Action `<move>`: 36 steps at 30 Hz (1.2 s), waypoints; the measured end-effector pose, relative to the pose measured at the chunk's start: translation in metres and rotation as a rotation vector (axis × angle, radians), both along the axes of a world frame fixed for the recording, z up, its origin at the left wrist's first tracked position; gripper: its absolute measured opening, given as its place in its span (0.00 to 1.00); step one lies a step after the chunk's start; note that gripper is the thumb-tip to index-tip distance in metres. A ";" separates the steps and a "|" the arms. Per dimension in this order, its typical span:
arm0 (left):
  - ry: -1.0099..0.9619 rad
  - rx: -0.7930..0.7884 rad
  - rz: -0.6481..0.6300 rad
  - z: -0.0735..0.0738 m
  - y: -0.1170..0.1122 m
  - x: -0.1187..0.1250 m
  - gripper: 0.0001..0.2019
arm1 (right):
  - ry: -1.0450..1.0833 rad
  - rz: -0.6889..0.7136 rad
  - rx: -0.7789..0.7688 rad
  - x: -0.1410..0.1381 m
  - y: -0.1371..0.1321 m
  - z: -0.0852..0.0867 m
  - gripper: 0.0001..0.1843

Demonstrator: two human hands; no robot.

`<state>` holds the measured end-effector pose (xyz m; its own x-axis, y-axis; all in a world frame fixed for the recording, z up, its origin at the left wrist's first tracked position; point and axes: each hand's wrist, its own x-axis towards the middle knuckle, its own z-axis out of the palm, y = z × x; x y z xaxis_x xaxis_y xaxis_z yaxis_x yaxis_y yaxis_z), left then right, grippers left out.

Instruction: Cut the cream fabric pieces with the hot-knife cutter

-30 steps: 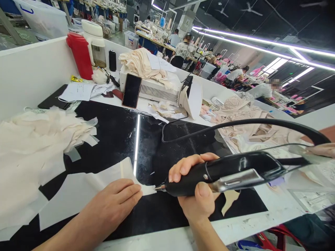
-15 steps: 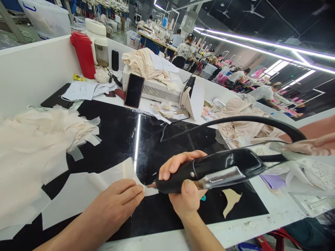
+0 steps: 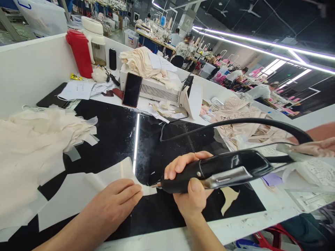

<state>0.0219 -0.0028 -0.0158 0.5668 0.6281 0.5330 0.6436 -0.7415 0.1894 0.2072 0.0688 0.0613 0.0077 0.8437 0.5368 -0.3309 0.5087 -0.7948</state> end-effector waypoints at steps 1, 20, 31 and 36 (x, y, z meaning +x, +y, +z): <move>0.004 -0.001 -0.001 0.000 0.000 0.000 0.19 | 0.001 -0.002 -0.003 0.000 0.000 0.000 0.17; 0.015 0.021 -0.014 0.007 0.005 0.000 0.18 | 0.067 0.120 -0.059 -0.008 -0.015 -0.002 0.18; 0.023 0.017 -0.005 0.007 0.002 -0.002 0.19 | 0.053 0.045 -0.026 0.008 -0.011 0.002 0.20; 0.031 0.015 -0.003 0.004 0.003 -0.002 0.18 | 0.071 0.056 -0.031 0.006 -0.012 0.000 0.21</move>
